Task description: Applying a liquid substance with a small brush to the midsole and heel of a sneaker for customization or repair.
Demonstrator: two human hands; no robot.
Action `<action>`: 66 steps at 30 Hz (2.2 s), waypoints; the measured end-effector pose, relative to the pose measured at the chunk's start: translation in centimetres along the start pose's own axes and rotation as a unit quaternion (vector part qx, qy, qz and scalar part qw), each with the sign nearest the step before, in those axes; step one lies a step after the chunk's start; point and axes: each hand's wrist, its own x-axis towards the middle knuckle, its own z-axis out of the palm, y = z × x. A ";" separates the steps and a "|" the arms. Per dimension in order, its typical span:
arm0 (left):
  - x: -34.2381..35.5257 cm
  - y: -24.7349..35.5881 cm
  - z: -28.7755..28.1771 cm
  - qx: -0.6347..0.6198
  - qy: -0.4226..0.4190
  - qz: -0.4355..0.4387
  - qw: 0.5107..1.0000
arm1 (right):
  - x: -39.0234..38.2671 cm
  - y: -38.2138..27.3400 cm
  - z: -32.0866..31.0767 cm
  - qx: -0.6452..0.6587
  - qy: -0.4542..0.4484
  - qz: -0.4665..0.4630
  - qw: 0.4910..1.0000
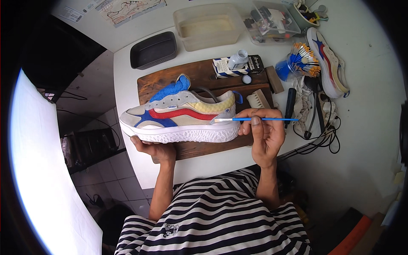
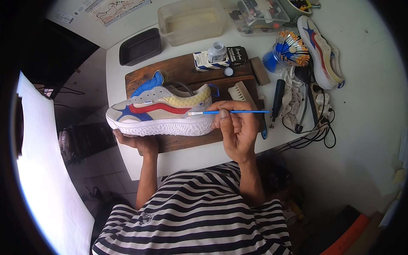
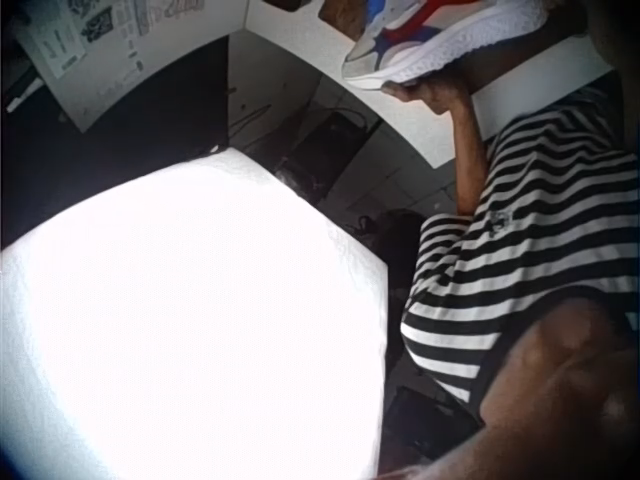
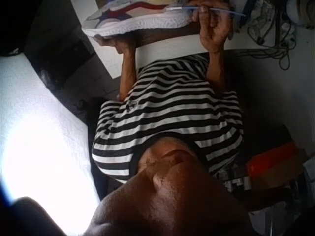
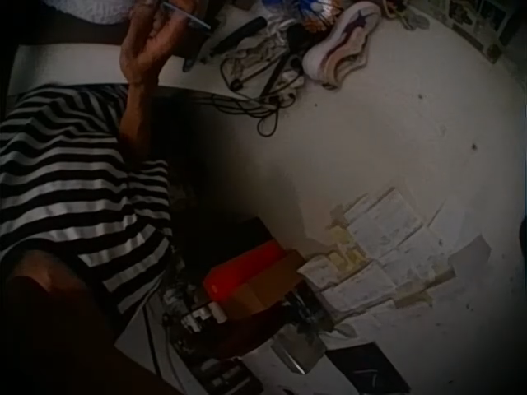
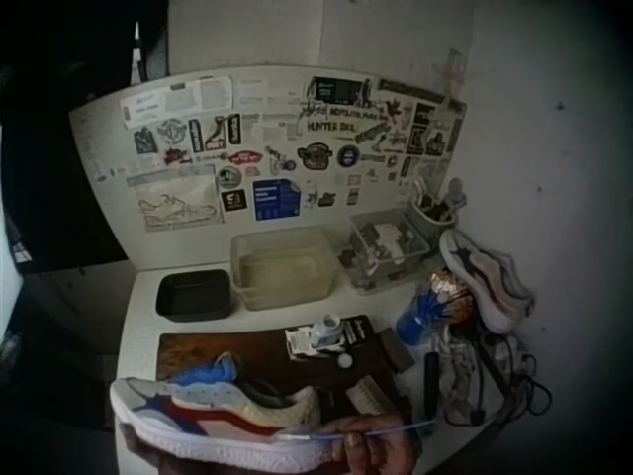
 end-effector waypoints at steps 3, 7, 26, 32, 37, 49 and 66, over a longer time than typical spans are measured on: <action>0.0 0.0 -0.1 -0.002 0.005 -0.005 1.000 | 0.0 0.1 -0.3 -0.005 0.014 -0.004 1.000; -0.1 0.1 0.1 -0.015 0.008 -0.012 1.000 | 0.0 0.2 -0.9 -0.009 0.031 0.006 0.999; 0.1 -0.1 -0.1 0.019 -0.004 0.019 1.000 | 0.0 -0.3 -0.1 -0.006 0.037 -0.009 0.999; -0.2 0.4 0.6 -0.005 0.017 -0.006 1.000 | -0.3 0.2 -1.2 -0.055 0.042 -0.002 0.998; -0.2 0.4 0.5 -0.003 0.012 -0.002 1.000 | -0.8 0.5 -2.2 -0.027 0.051 0.014 0.998; -0.3 0.4 0.3 0.004 0.003 -0.020 1.000 | -0.1 0.2 -0.9 -0.053 0.050 0.000 0.997; -0.1 0.3 0.6 -0.006 0.015 -0.016 1.000 | -0.1 -0.1 0.3 -0.049 0.001 -0.013 0.999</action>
